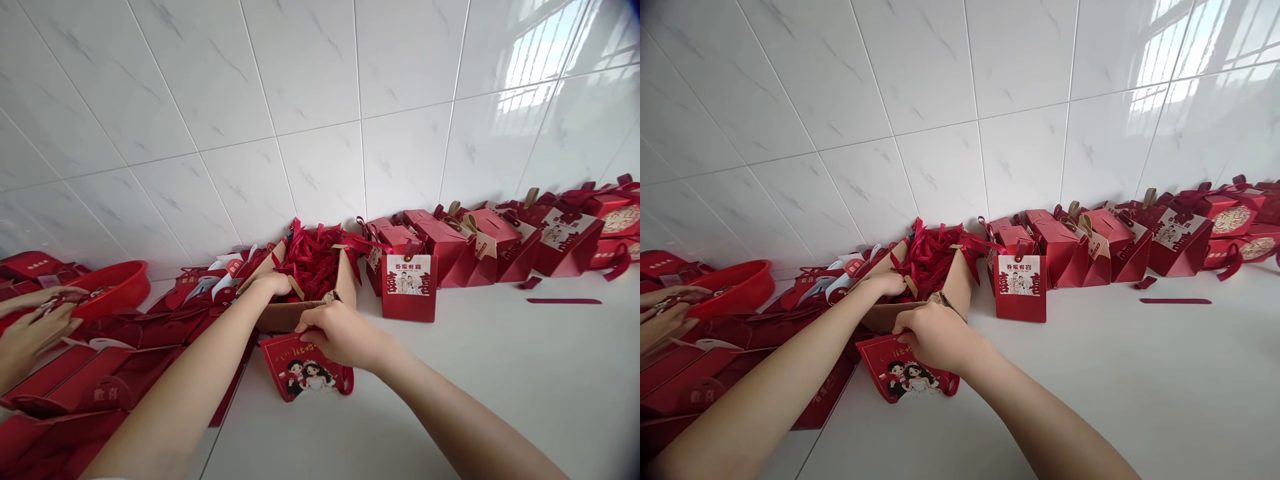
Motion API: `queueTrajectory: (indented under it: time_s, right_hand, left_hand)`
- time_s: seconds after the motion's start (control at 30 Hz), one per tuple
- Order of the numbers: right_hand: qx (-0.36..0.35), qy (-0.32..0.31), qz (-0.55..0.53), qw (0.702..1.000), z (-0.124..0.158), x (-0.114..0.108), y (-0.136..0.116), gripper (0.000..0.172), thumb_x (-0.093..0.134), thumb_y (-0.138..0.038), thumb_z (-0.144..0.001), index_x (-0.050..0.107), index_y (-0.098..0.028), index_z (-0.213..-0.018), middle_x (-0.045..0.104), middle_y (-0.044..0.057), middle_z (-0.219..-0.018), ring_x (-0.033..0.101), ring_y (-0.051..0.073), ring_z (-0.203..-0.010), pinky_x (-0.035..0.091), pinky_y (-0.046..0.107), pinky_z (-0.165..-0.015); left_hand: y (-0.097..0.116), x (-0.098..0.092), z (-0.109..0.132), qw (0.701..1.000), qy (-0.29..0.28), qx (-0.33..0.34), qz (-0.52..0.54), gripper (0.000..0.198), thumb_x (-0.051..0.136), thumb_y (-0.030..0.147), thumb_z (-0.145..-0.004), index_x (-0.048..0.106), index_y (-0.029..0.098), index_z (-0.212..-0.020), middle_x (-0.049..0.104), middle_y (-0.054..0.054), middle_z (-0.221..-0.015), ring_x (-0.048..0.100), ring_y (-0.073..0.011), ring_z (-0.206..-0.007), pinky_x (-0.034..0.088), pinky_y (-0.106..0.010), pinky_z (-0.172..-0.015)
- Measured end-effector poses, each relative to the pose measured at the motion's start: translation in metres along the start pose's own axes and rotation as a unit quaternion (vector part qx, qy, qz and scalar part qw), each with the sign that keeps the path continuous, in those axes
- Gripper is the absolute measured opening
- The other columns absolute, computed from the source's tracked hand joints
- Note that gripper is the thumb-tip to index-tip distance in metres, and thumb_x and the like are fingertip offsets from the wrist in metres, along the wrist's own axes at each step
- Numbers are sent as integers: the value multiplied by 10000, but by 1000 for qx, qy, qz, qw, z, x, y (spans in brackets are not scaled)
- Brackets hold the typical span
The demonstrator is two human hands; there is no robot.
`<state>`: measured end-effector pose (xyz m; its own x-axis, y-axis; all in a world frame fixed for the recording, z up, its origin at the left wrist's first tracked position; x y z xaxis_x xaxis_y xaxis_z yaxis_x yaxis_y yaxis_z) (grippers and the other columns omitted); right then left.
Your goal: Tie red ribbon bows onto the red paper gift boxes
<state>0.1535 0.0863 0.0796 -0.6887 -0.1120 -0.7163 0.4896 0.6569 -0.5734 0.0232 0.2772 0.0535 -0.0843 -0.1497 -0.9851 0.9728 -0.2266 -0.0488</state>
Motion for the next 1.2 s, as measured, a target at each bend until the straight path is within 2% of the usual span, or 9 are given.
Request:
queueTrajectory:
  time_s: [0.13, 0.23, 0.4, 0.5, 0.7, 0.83, 0.97, 1.07, 1.2]
  right_hand:
    - [-5, 12, -6, 1000, 0, 0, 0, 176, 517, -82, -848, 661, -169, -898, 694, 38, -925, 636, 145, -845, 454, 228, -751]
    - [-4, 14, 9, 1000, -1, 3, 3, 174, 504, -103, -860, 663, -165, -892, 688, 49, -917, 626, 145, -827, 447, 231, -747]
    - [-41, 19, 66, 997, -3, 8, 2, 174, 470, -129, -883, 632, -140, -822, 633, 63, -860, 588, 141, -785, 435, 229, -700]
    - [-68, 46, 89, 993, 2, -3, -9, 157, 467, -135, -888, 621, -146, -860, 576, 74, -992, 567, 126, -769, 441, 235, -678]
    - [-91, 78, -41, 992, 20, -44, -30, 128, 484, -155, -909, 598, -164, -853, 504, 90, -1049, 546, 156, -959, 481, 253, -772]
    - [-119, 44, -159, 979, 23, -55, -28, 104, 537, -154, -899, 606, -155, -821, 521, 90, -1008, 465, 184, -1140, 463, 291, -908]
    - [-188, -13, -248, 950, 23, -49, -31, 75, 580, -161, -877, 609, -128, -817, 502, 89, -1038, 527, 144, -978, 490, 298, -860]
    - [-220, -35, -258, 940, 24, -44, -36, 32, 595, -130, -858, 615, -115, -837, 498, 94, -1053, 544, 100, -837, 504, 261, -777]
    - [-212, -29, -240, 947, 25, -42, -41, 40, 589, -104, -854, 613, -108, -822, 531, 92, -958, 549, 128, -870, 492, 262, -771]
  left_hand:
    - [-1, -5, 3, 999, 12, -18, 28, 267, 521, 378, -752, 677, 162, -772, 708, -120, -821, 641, -236, -799, 473, -289, -716]
    - [4, -26, 16, 995, 64, -20, 69, 256, 464, 327, -803, 596, 153, -668, 658, -108, -740, 607, -215, -735, 445, -283, -667]
    - [25, -75, 86, 967, 166, 29, 190, 341, 235, 360, -915, 450, 183, -719, 511, -7, -672, 474, -108, -585, 373, -211, -564]
    - [35, -87, 142, 876, 179, 114, 434, 286, 431, 411, -861, 412, 184, -689, 387, 38, -613, 360, -77, -530, 301, -183, -500]
    - [28, -73, 198, 781, 159, 144, 587, 200, 529, 381, -840, 509, 188, -793, 344, 39, -650, 290, -63, -520, 231, -180, -452]
    - [48, -65, 210, 821, 87, 211, 524, 263, 508, 410, -865, 558, 178, -752, 483, 1, -684, 427, -95, -598, 366, -201, -527]
    - [72, -59, 223, 865, 41, 252, 431, 258, 477, 390, -902, 613, 195, -801, 600, 4, -763, 544, -121, -749, 443, -205, -689]
    - [75, -52, 231, 874, 37, 266, 404, 251, 445, 389, -923, 623, 229, -850, 635, 32, -780, 563, -105, -731, 436, -187, -676]
    - [63, -46, 235, 898, 75, 243, 360, 211, 443, 377, -927, 619, 265, -897, 665, 53, -823, 588, -103, -747, 421, -184, -652]
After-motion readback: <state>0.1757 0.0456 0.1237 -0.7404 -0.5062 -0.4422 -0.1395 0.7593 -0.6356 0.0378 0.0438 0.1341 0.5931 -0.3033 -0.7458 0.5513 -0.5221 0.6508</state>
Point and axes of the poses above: each hand's wrist, its own z-axis away from the middle knuckle, its own x-axis out of the palm, y = z × x, the point moved 6 cm from there along -z, towards the middle knuckle
